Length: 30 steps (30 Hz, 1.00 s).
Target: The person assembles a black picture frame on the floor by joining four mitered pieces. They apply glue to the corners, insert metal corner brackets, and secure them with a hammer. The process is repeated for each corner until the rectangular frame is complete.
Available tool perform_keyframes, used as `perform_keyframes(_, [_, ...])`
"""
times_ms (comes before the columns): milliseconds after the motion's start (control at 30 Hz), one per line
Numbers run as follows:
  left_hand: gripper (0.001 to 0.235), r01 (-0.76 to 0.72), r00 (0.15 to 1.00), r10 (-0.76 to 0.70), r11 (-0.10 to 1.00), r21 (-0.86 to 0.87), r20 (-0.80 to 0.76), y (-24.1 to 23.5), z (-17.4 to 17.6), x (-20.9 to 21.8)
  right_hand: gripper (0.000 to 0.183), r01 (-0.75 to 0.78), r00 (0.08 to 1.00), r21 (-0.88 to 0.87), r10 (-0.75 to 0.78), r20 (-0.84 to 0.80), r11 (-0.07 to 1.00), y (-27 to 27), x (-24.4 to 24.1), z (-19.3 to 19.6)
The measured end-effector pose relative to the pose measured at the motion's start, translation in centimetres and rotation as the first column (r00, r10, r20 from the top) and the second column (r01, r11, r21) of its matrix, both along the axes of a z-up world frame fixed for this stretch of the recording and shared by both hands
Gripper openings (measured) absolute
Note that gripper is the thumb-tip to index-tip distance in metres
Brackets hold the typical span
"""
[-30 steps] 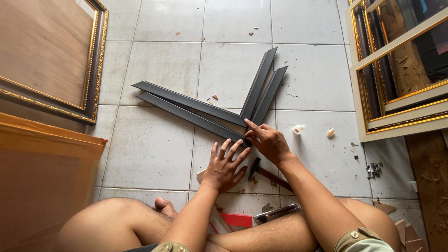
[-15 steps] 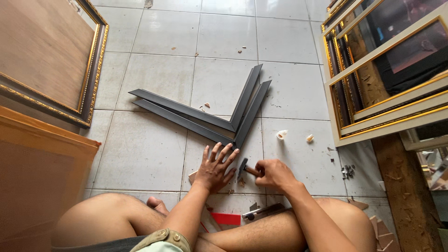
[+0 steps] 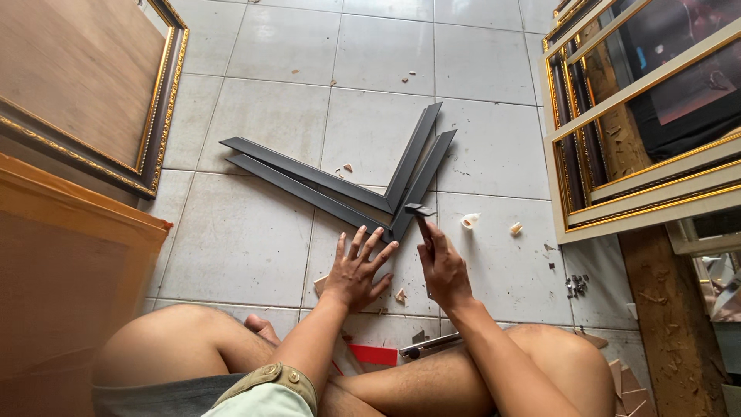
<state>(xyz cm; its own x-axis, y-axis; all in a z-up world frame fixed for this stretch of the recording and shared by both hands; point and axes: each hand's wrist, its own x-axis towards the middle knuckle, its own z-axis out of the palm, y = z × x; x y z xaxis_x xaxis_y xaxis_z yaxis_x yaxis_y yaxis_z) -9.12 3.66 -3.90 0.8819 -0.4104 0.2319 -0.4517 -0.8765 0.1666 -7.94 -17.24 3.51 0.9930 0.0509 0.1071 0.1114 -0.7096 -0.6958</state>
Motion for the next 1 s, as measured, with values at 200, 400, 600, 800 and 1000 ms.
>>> perform_keyframes(200, [0.072,0.006,0.999,-0.006,1.0,0.001,-0.038,-0.1,0.3,0.0,0.057,-0.174,0.981,-0.279,0.14,-0.135,0.944,0.2,-1.1,0.3])
perform_keyframes(400, [0.075,0.006,0.999,-0.005,1.0,0.02,-0.054,0.0,0.6,0.0,0.055,-0.108,0.989,-0.29,0.073,-0.129,0.951,0.9,-1.5,0.8])
perform_keyframes(600, [0.078,0.003,1.0,-0.003,1.0,0.014,-0.028,0.0,0.3,-0.1,0.054,-0.11,0.955,-0.285,0.021,-0.297,0.952,1.9,-1.2,3.8])
perform_keyframes(800, [0.076,0.005,1.0,-0.004,0.999,0.036,-0.022,0.3,0.8,0.0,0.055,-0.163,0.955,-0.385,0.047,-0.293,0.908,1.4,-1.0,0.3])
perform_keyframes(1000, [0.079,0.002,1.0,-0.001,1.0,0.028,-0.028,0.0,0.2,0.0,0.056,-0.154,0.922,-0.315,0.022,-0.386,0.937,2.3,-1.5,3.6])
